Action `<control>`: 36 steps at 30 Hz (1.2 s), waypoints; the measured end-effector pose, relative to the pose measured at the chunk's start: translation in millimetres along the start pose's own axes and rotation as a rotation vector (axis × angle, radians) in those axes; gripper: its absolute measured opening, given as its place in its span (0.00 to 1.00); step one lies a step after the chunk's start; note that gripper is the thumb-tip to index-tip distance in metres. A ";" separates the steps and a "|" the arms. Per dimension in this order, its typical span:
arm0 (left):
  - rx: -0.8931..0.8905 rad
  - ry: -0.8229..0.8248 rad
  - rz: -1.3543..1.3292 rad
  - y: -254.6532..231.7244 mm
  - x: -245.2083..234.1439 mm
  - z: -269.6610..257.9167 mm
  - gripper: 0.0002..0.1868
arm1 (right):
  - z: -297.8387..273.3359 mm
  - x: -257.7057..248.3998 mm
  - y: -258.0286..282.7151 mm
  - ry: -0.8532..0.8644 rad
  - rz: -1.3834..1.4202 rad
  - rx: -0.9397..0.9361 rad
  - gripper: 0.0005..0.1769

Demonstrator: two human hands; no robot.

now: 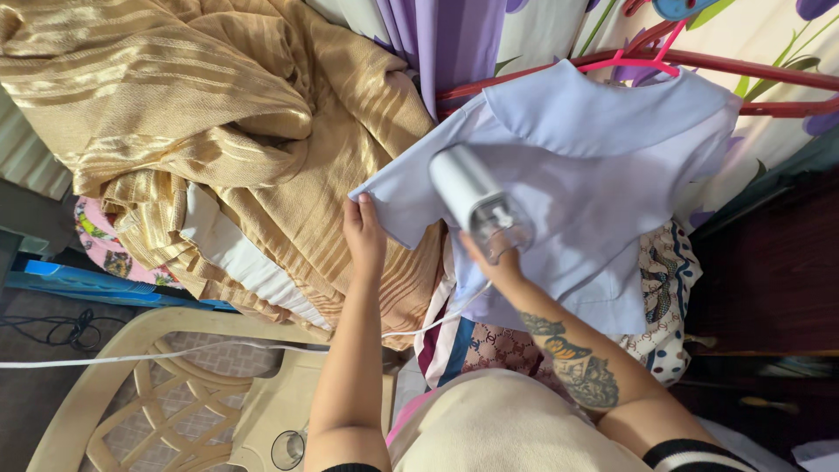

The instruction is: The person uses a handheld garment steamer to remove wrinkles from a white shirt hanging on a hanger. They move the steamer over the shirt's body and sleeves, then place the steamer on a nearby chair and set the shirt aside.

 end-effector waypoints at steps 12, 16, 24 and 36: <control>0.077 -0.237 0.311 10.9 6.3 11.8 0.14 | 7.1 -19.3 -40.2 -0.389 0.529 0.213 0.18; 0.122 -0.215 0.291 20.6 3.5 14.7 0.16 | 4.2 -31.2 -21.2 -0.365 0.485 0.234 0.14; 0.158 -0.262 0.212 15.5 9.5 7.5 0.16 | -64.9 46.8 -11.6 -0.002 0.369 -0.169 0.16; 0.920 -0.274 0.571 3.9 23.0 -72.5 0.30 | -47.2 -34.6 -76.3 -0.164 0.104 0.374 0.20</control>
Point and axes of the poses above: each hand's wrist, its own z-axis towards the middle knuckle, its own x-axis out of the palm, y = z × x, the point moved 2 cm from there along z, towards the middle knuckle, and after that the axes turned 12 degrees about -y, right-handed, at the moved point
